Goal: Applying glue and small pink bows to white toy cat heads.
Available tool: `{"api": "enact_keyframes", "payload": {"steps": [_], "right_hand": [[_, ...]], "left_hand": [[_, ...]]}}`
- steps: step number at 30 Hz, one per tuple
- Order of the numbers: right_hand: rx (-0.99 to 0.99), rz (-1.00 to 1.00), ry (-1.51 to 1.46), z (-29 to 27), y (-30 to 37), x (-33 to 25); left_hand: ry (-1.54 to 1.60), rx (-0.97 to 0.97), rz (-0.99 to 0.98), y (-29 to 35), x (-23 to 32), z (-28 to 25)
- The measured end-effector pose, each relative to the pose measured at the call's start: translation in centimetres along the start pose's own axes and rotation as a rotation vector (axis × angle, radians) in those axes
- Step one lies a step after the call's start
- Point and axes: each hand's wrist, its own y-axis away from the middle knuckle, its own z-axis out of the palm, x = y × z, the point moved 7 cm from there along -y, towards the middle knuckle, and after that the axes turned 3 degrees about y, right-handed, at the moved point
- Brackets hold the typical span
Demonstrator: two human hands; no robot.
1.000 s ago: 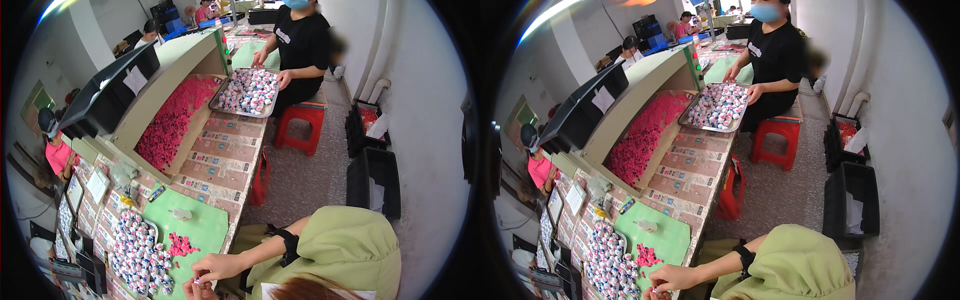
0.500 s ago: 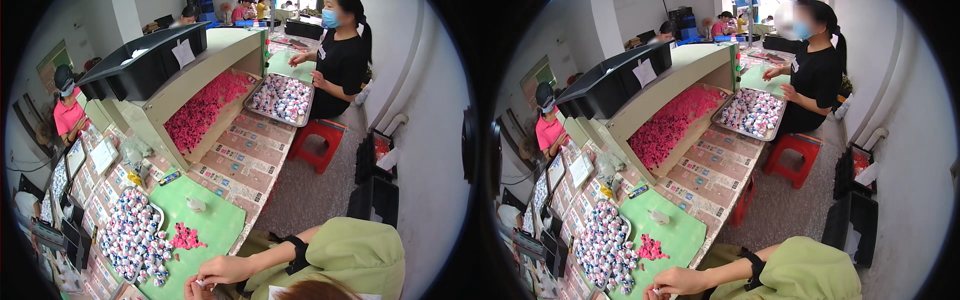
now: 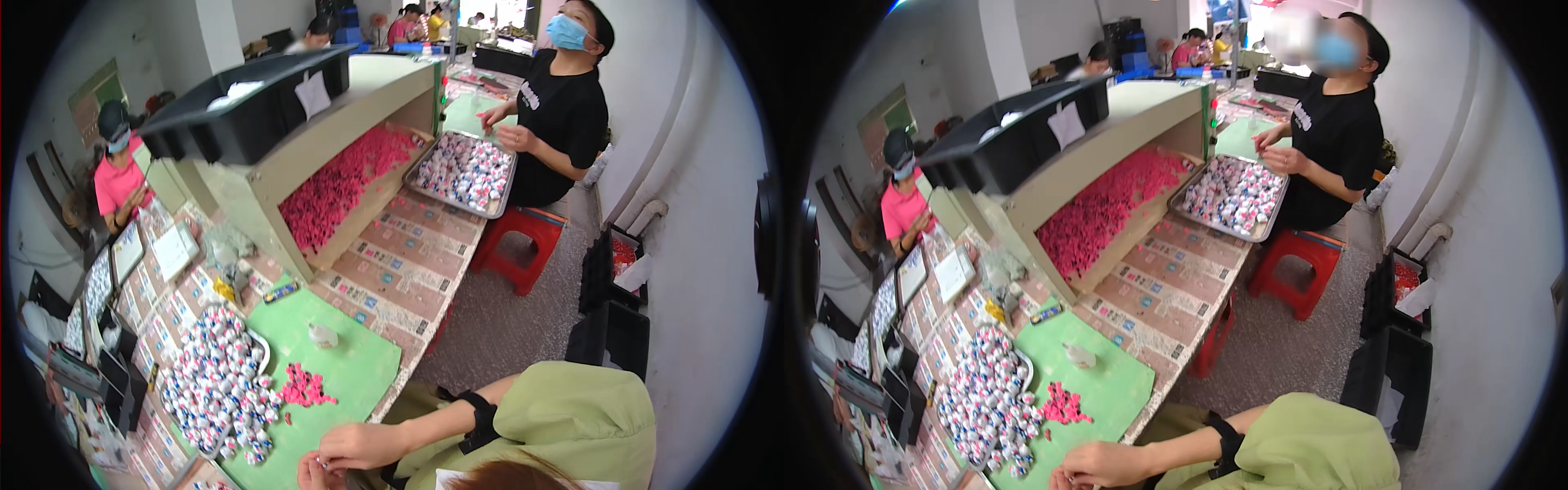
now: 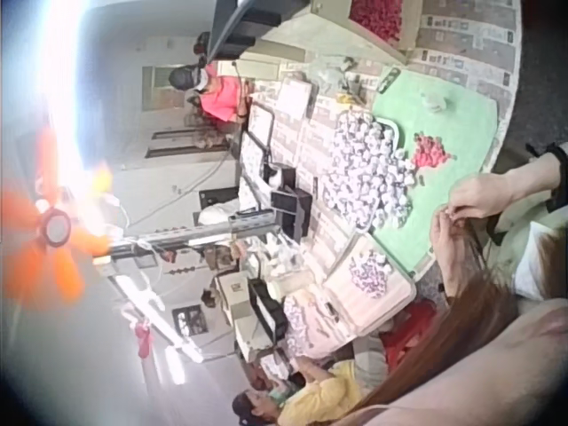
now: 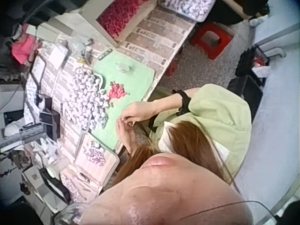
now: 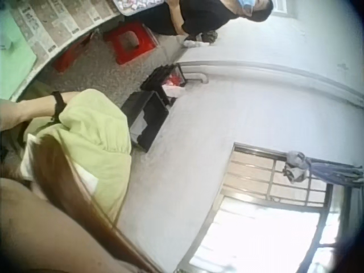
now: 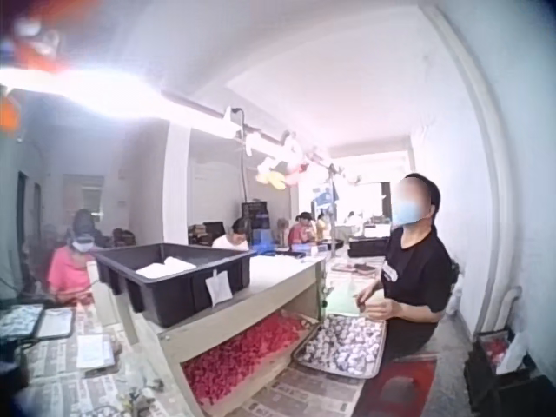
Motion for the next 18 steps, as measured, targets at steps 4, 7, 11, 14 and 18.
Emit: {"api": "enact_keyframes", "payload": {"steps": [4,7,11,14,18], "right_hand": [[-0.027,0.008,-0.077,0.2,-0.3,-0.7],[-0.035,0.078,-0.141,0.3,-0.4,-0.4],[-0.047,0.163,-0.065,0.2,-0.4,0.7],[-0.004,0.351,-0.042,-0.3,0.3,1.9],[-0.016,0.381,0.074,-1.0,0.8,2.1]], "left_hand": [[0.079,-0.024,0.008,0.2,0.1,-0.8],[0.078,0.003,0.020,0.0,0.8,0.2],[0.112,0.147,0.095,-0.4,0.6,-0.5],[-0.206,0.165,0.151,-0.6,2.0,-3.2],[-0.408,0.500,0.496,3.8,8.7,-9.3]]}}
